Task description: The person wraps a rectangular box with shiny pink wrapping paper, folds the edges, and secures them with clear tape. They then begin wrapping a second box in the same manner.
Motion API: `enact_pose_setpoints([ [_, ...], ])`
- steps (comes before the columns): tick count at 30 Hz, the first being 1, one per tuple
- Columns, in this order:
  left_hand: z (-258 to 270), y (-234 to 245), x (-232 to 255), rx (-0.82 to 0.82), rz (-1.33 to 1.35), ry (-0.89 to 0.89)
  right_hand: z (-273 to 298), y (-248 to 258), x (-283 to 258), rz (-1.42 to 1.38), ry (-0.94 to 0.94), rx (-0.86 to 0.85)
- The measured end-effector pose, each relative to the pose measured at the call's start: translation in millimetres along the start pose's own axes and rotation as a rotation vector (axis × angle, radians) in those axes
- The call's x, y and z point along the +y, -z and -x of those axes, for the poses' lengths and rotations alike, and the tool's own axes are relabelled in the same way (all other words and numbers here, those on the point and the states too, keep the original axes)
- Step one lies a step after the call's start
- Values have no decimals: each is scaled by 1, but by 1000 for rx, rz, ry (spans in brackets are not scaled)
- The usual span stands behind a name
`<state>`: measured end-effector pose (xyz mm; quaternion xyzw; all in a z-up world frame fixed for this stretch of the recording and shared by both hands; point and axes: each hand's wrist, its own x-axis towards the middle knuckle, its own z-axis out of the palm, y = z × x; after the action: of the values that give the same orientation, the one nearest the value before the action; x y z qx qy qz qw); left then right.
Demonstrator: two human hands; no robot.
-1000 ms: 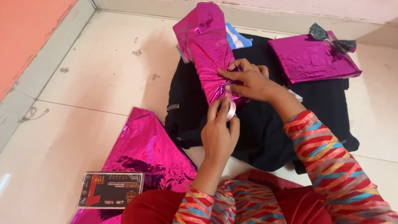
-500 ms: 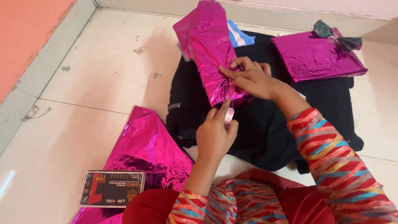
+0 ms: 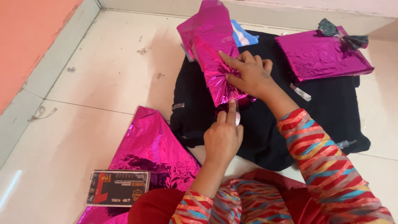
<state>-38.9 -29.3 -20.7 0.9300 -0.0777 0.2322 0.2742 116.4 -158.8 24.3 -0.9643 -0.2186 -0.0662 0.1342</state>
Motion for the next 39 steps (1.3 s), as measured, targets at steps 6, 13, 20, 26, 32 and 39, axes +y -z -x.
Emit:
enact_pose_setpoints([
  [6, -2, -2, 1, -16, -36, 4, 3, 20, -6, -30, 13, 125],
  [13, 1, -3, -4, -15, 7, 4, 24, 0, -19, 207, 138, 193],
  [20, 12, -7, -20, 132, 134, -84, 99, 19, 50, -336, 42, 602],
  [26, 19, -18, -23, 164, 294, -70, 166, -11, 109, -124, -313, 652],
  [32, 26, -10, -26, 198, 443, 121, 153, -27, 115, 8, -373, 615],
  [39, 17, -3, -22, -60, 654, 358, 159, -34, 120, 19, -357, 619],
])
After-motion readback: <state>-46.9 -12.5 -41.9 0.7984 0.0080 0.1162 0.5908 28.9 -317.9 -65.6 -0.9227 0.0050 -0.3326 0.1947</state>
